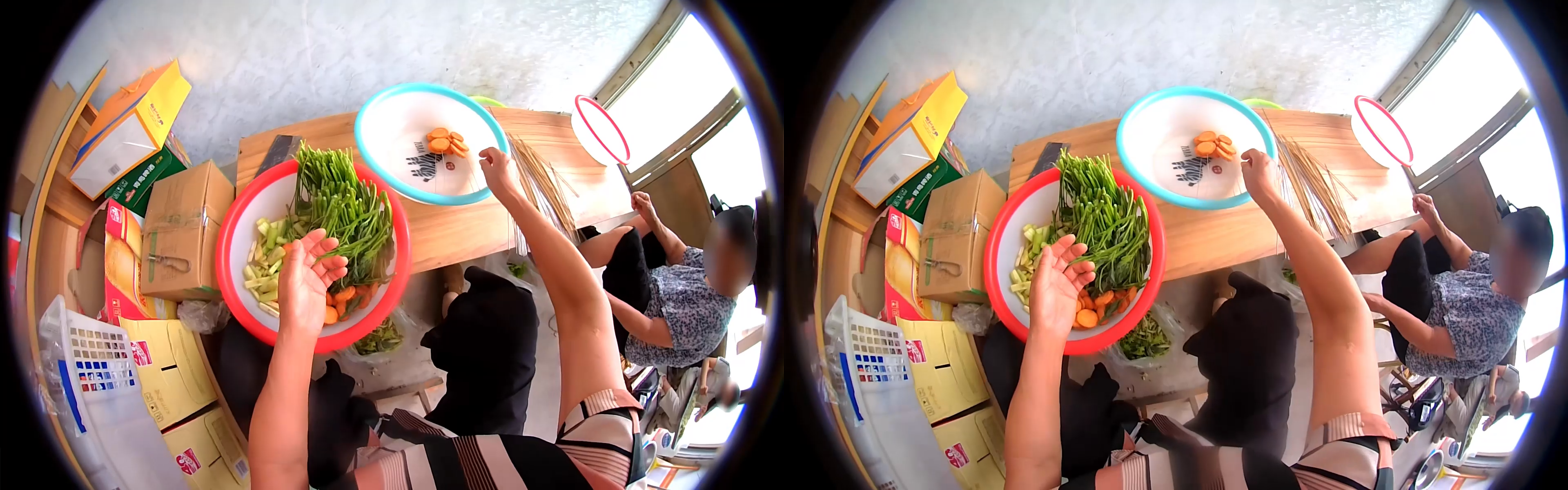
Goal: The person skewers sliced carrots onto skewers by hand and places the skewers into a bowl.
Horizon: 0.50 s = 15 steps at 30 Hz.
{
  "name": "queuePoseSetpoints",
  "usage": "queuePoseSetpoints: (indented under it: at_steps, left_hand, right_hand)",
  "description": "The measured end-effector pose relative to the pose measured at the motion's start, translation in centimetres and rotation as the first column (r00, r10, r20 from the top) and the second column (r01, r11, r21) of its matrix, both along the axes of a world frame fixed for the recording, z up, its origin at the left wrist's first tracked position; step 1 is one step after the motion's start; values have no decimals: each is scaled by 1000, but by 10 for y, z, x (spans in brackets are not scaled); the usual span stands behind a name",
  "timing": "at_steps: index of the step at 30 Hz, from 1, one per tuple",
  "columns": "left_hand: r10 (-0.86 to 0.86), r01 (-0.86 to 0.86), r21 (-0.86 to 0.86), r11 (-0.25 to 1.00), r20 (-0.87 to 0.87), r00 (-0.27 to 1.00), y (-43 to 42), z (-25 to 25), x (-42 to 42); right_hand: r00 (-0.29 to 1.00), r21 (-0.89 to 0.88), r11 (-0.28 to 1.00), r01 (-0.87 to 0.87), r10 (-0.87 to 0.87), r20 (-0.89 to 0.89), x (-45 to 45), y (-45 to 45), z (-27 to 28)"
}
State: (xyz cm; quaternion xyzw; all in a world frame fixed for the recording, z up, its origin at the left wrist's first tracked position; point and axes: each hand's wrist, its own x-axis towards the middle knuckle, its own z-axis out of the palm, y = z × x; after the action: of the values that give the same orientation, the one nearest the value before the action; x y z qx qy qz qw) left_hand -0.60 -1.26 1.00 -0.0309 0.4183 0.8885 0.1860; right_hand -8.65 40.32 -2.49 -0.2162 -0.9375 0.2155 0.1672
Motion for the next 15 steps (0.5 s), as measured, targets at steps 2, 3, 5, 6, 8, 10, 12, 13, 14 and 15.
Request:
queuePoseSetpoints:
  at_steps: [2,3,5,6,8,10,12,13,14,15]
  left_hand:
    - [20,-21,-31,999,-27,999,-2,-5,2]
    - [51,-51,-24,998,-19,999,0,-6,3]
    - [33,-34,-11,999,-50,998,-4,-15,2]
    - [19,-19,-2,1000,-75,997,-4,-12,2]
    - [51,-52,-23,998,-56,997,-1,-10,6]
    - [38,-43,-43,998,-109,993,-3,-16,6]
    - [90,-94,-39,995,-84,992,0,-16,7]
    - [84,-85,-15,996,-65,994,-1,-18,6]
    - [80,-80,11,997,-47,996,-2,-18,6]
    - [67,-67,11,998,-45,997,-2,-18,5]
  right_hand:
    - [984,34,996,-77,82,-161,30,-7,5]
    - [977,-51,992,-120,108,-186,46,-9,10]
    - [979,-198,971,-133,97,-180,79,-15,13]
    - [988,-261,960,-99,63,-143,97,-17,11]
    - [989,-369,924,-99,51,-139,131,-15,-6]
    - [996,-474,879,-57,20,-83,163,-10,-31]
    - [998,-527,848,62,-70,4,193,-13,-49]
    - [994,-568,816,104,-99,40,206,-12,-62]
    - [991,-640,758,122,-124,42,218,-12,-75]
    - [978,-700,685,201,-176,108,226,-10,-90]
